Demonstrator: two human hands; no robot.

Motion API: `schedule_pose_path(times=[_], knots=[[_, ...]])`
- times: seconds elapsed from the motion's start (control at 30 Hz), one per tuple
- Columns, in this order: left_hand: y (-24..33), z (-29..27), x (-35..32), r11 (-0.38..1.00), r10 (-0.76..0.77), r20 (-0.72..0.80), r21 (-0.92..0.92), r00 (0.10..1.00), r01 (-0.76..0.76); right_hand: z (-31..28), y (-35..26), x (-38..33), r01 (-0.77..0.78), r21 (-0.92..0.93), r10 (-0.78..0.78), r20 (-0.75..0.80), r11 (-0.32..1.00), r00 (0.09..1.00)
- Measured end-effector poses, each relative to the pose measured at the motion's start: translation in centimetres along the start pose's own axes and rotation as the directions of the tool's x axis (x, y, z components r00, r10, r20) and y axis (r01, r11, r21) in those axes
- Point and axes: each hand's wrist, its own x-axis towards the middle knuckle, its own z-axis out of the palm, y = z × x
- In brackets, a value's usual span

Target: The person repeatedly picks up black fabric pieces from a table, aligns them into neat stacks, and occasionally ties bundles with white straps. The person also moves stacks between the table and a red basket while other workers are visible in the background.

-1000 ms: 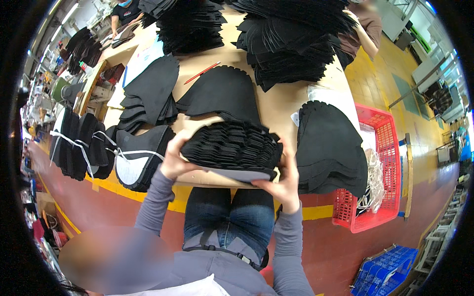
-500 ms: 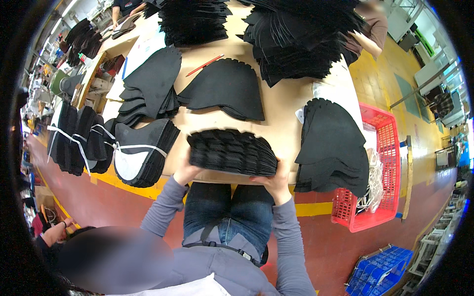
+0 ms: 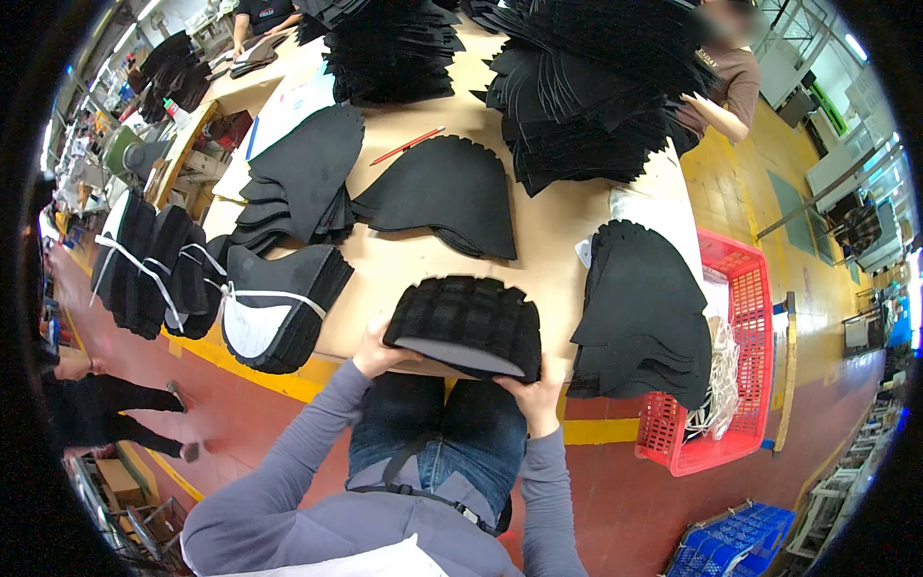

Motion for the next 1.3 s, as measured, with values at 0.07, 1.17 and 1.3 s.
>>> schedule_pose_path(times=[0.07, 1.17, 1.3], knots=[[-0.2, 0.4, -0.2, 0.971, -0.196, -0.014, -0.144, 0.98, 0.192, -0.3, -3.2, 0.2, -0.086, -0.062, 0.083, -0.055, 0.994, 0.995], [2.2, 11.2, -8.5, -0.605, -0.154, 0.81, -0.53, 0.566, 0.594, -3.6, -9.0, 0.4, -0.35, -0.017, 0.345, 0.207, 0.937, 0.915], [1.8, 8.3, -7.5, 0.141, -0.249, 0.688, -0.67, 0.681, 0.729, -6.5, -7.6, 1.1, -0.439, -0.031, 0.436, -0.076, 0.898, 0.897]])
